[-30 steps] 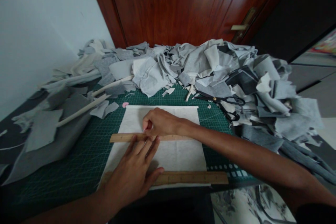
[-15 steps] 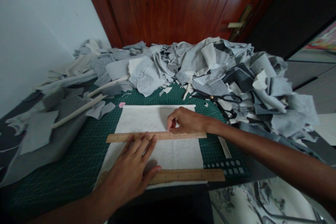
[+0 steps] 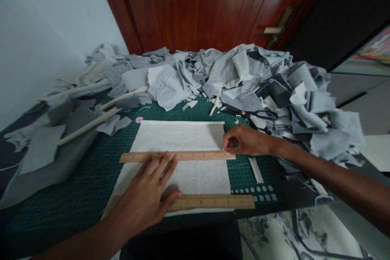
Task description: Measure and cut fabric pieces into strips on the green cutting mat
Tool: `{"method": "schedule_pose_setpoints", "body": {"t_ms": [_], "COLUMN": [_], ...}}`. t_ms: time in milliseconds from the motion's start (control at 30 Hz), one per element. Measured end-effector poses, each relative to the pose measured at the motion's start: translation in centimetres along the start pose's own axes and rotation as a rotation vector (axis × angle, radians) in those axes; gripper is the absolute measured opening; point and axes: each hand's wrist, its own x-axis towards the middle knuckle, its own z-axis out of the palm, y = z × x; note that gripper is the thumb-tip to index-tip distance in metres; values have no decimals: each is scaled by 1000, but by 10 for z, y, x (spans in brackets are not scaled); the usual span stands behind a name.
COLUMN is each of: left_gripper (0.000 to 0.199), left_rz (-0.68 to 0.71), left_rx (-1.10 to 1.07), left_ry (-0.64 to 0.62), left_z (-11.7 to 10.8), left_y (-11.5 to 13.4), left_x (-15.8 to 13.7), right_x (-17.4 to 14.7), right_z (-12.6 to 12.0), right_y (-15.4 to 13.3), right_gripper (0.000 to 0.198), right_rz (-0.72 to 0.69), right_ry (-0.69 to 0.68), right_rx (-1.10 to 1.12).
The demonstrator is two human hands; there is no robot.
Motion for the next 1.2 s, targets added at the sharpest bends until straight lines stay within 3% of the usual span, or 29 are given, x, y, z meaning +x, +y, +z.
{"method": "schedule_pose_setpoints", "body": {"t_ms": [333, 533, 767, 900, 967, 1067, 1200], "left_gripper": [70, 46, 33, 32, 33, 34, 34], "left_rz": [-20, -54, -128, -97, -81, -49, 15], "left_rx": [-31, -166, -190, -216, -230, -225, -123], "left_ry": [28, 10, 116, 98, 91, 79, 118], "left_z": [4, -4, -8, -6, -7, -9, -12], "left_y": [1, -5, -12, -14, -14, -14, -7], "left_x": [-1, 9, 13, 9, 8, 7, -3], "right_x": [-9, 9, 86, 80, 59, 24, 4], "right_z": [-2, -8, 4, 17, 30, 53, 76], "right_y": [5, 3, 20, 0, -18, -37, -38], "right_gripper": [33, 42, 43, 30, 32, 32, 29], "right_rz": [40, 67, 33, 17, -107, -308, -281], "right_ry": [30, 332, 607, 700, 646, 407, 324], "right_rx": [60, 69, 228, 16, -134, -215, -228]}}
